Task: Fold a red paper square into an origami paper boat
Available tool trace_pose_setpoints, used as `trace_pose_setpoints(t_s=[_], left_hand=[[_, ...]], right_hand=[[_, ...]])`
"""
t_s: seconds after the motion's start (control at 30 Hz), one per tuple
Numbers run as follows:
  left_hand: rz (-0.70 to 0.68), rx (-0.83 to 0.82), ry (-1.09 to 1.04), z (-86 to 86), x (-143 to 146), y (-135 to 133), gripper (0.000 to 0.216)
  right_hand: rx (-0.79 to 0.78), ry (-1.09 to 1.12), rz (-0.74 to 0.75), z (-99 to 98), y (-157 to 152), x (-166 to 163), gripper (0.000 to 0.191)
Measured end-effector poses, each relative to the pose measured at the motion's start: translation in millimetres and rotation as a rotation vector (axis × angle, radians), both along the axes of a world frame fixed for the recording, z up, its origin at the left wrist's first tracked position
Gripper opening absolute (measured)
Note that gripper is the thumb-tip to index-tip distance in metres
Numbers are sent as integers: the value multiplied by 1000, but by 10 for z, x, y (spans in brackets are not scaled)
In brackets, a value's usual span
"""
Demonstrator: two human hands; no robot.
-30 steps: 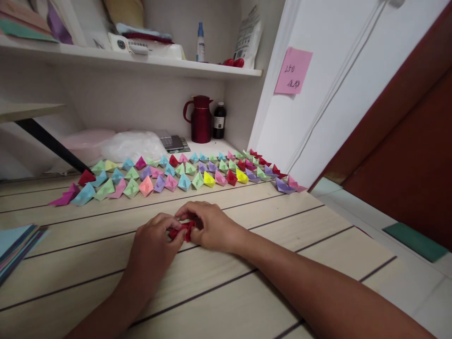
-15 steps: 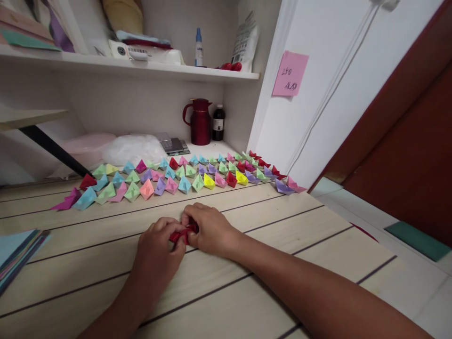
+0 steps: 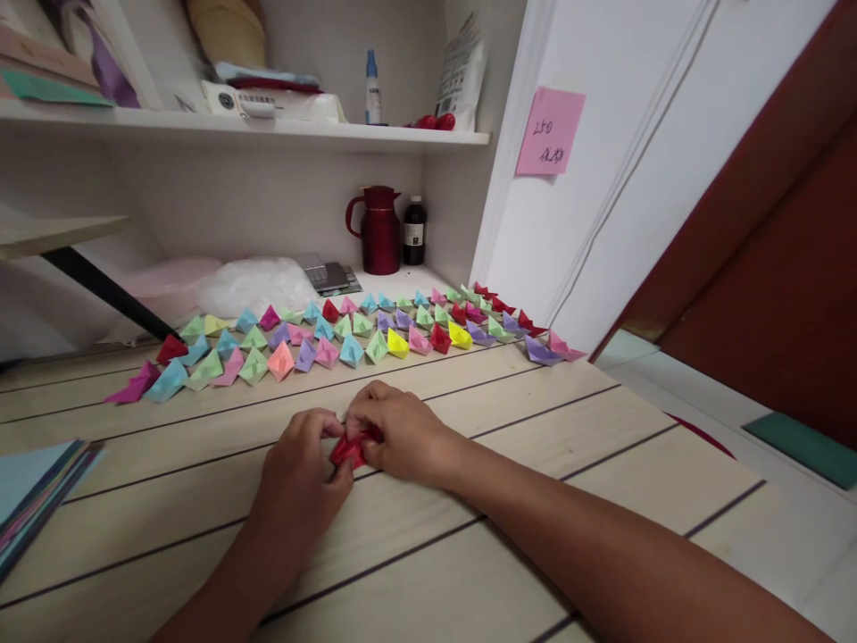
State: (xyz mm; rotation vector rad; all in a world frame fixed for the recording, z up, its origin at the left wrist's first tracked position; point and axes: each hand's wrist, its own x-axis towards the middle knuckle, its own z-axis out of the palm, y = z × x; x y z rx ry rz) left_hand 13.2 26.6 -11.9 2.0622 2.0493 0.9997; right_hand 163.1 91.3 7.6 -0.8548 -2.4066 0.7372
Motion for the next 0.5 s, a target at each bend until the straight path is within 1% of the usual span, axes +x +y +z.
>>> trace_pose_setpoints(t_s=[0.27, 0.37, 0.5], left_hand=[[-28, -5, 8, 16, -41, -1, 21], [-22, -3, 16, 14, -34, -7, 22], [-13, -10, 18, 16, -22, -5, 26]], right_hand=[[83, -70, 14, 37, 21, 34, 23], [87, -83, 23, 45, 22, 64, 25], [50, -66, 4, 48, 14, 88, 38]])
